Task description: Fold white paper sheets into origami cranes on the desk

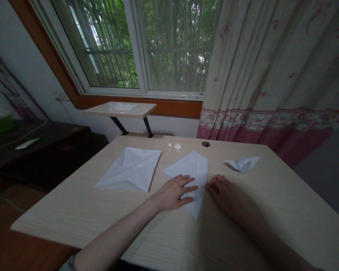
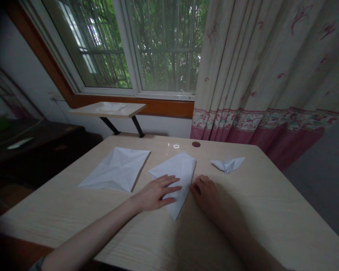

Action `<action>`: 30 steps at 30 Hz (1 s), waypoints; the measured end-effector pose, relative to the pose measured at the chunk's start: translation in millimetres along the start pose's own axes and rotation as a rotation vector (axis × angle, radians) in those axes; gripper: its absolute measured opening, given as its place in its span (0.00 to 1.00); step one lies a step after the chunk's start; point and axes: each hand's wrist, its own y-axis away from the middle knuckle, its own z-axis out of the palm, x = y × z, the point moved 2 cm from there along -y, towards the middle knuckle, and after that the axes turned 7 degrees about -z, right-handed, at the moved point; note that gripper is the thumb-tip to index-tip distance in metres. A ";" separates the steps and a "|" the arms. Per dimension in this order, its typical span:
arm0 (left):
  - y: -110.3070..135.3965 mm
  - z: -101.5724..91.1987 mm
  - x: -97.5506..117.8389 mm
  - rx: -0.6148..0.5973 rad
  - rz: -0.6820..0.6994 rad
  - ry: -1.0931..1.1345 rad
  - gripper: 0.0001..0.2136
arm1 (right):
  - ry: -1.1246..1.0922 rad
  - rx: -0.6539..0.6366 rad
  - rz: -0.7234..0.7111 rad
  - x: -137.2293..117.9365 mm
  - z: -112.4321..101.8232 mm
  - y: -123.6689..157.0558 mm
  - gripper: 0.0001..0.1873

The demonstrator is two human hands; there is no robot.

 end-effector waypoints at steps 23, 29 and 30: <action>0.5 -1.6 -1.0 -0.016 -0.022 0.014 0.19 | -0.069 -0.049 -0.095 -16.8 -14.3 -0.9 0.07; -0.1 -3.3 -0.6 -0.027 -0.022 0.016 0.20 | -0.112 -0.082 -0.134 -22.8 -17.6 -1.3 0.06; -0.2 -3.2 -0.7 -0.026 -0.023 0.017 0.20 | -0.114 -0.081 -0.141 -24.0 -18.3 -1.4 0.06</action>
